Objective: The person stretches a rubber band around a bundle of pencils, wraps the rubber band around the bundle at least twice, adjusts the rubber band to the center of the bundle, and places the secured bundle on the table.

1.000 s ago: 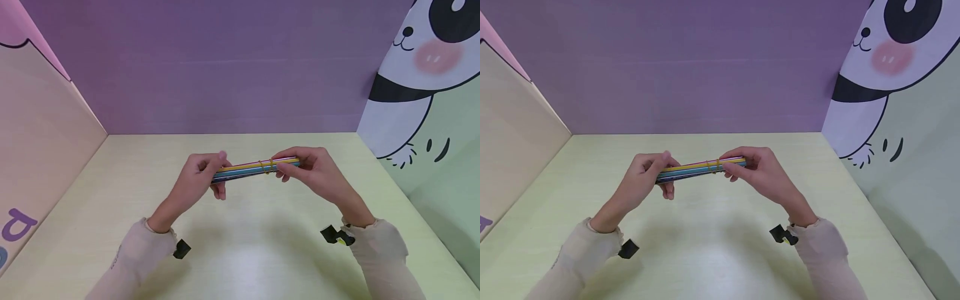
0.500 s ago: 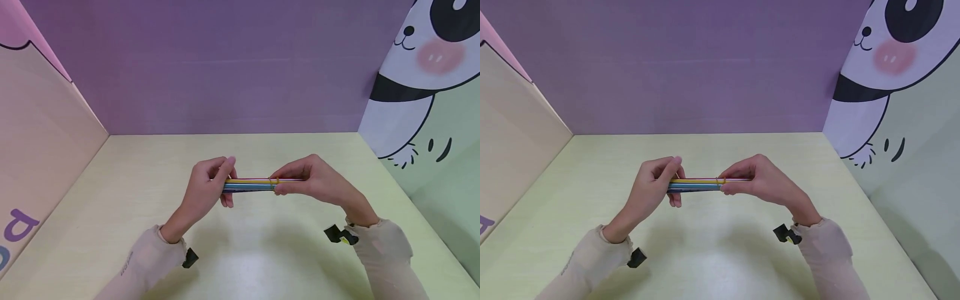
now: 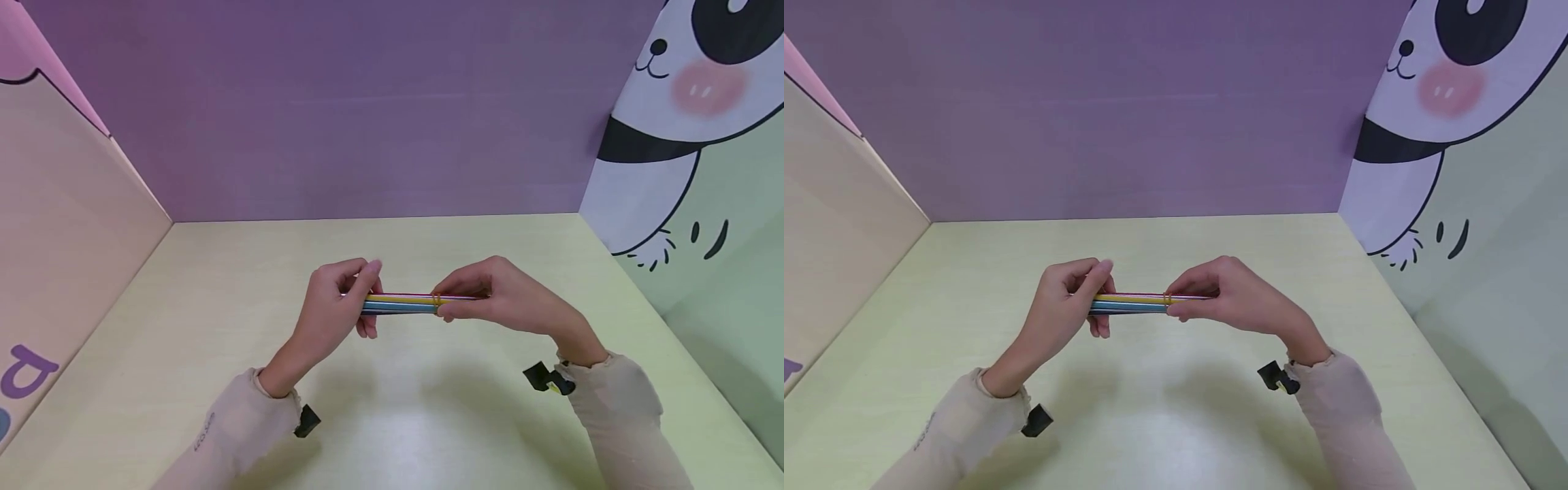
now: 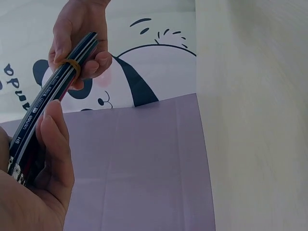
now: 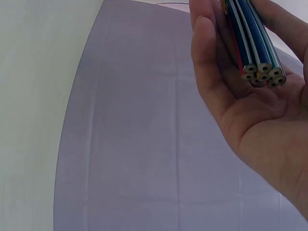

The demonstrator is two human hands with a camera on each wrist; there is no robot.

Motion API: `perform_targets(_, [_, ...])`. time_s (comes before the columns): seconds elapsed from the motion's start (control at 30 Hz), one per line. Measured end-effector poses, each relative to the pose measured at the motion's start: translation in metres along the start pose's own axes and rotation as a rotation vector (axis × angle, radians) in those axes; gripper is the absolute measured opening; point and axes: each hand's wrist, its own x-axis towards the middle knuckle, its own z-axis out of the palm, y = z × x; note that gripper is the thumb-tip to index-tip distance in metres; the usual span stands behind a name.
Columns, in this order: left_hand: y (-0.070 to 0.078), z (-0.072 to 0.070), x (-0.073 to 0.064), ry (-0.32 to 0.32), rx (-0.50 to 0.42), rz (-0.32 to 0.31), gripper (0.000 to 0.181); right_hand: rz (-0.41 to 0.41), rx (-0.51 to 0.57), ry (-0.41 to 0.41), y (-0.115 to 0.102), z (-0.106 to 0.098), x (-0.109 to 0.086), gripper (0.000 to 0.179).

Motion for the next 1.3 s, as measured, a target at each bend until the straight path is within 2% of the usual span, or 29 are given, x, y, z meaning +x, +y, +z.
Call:
perform_targets(0.13, [-0.002, 0.003, -0.001, 0.031, -0.002, 0.007, 0.040, -0.018, 0.003, 0.000, 0.002, 0.004, 0.003, 0.018])
perform_targets(0.3, [-0.004, 0.013, -0.003, 0.043, 0.012, 0.015, 0.038, -0.016, 0.038, -0.014, 0.004, 0.014, 0.009, 0.019])
perform_targets(0.4, [-0.004, 0.013, -0.003, 0.047, 0.024, 0.021, 0.038, -0.021, 0.044, -0.017, 0.002, 0.015, 0.011, 0.021])
perform_targets(0.63, [0.000, 0.007, -0.001, 0.077, 0.042, 0.032, 0.037, -0.009, -0.072, 0.048, -0.001, 0.010, 0.006, 0.021])
perform_targets(0.87, [-0.005, 0.013, -0.004, 0.053, 0.074, 0.017, 0.036, -0.059, -0.252, 0.023, -0.001, 0.020, 0.009, 0.013])
perform_targets(1.03, [-0.006, 0.017, -0.006, 0.022, 0.079, 0.038, 0.036, -0.107, -0.250, -0.003, -0.004, 0.030, 0.014, 0.012])
perform_targets(1.13, [-0.006, 0.016, -0.006, -0.005, 0.090, 0.047, 0.036, -0.099, -0.251, -0.011, -0.006, 0.032, 0.014, 0.013])
perform_targets(1.3, [-0.009, 0.012, -0.002, -0.012, 0.126, 0.039, 0.034, -0.076, -0.256, -0.021, -0.004, 0.028, 0.013, 0.019])
